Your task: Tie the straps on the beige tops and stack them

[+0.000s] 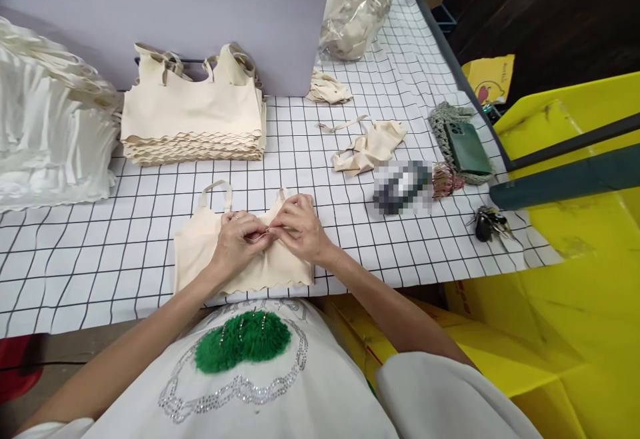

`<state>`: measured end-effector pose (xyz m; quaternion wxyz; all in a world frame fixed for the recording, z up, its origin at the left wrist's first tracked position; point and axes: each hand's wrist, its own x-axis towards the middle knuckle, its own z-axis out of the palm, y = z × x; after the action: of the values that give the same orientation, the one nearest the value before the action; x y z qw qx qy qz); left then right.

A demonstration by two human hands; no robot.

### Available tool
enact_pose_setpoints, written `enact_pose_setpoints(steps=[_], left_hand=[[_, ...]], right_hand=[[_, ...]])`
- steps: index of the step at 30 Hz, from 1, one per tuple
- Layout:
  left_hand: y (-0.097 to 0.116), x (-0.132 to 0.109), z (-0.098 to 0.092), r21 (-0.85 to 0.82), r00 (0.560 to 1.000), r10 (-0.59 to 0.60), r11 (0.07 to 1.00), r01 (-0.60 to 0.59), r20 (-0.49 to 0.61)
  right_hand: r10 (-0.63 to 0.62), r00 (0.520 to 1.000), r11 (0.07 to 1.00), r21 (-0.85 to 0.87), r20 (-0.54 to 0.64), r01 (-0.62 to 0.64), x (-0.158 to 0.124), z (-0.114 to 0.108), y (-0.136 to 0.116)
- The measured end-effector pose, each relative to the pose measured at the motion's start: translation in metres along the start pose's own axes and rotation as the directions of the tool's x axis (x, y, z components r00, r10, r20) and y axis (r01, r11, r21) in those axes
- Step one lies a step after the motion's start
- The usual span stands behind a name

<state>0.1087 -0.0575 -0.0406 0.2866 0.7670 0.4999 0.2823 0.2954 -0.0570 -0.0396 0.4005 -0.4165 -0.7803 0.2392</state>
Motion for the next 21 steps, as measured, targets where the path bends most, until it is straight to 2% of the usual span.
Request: enact_pose_setpoints(steps=[21], left_hand=[[0.0005, -0.0002, -0.0006, 0.028, 1.000, -0.016, 0.999, 0.015, 0.020]], right_hand=[[0.047, 0.999, 0.999, -0.009, 0.002, -0.047, -0.0022, 0.0012, -0.0006]])
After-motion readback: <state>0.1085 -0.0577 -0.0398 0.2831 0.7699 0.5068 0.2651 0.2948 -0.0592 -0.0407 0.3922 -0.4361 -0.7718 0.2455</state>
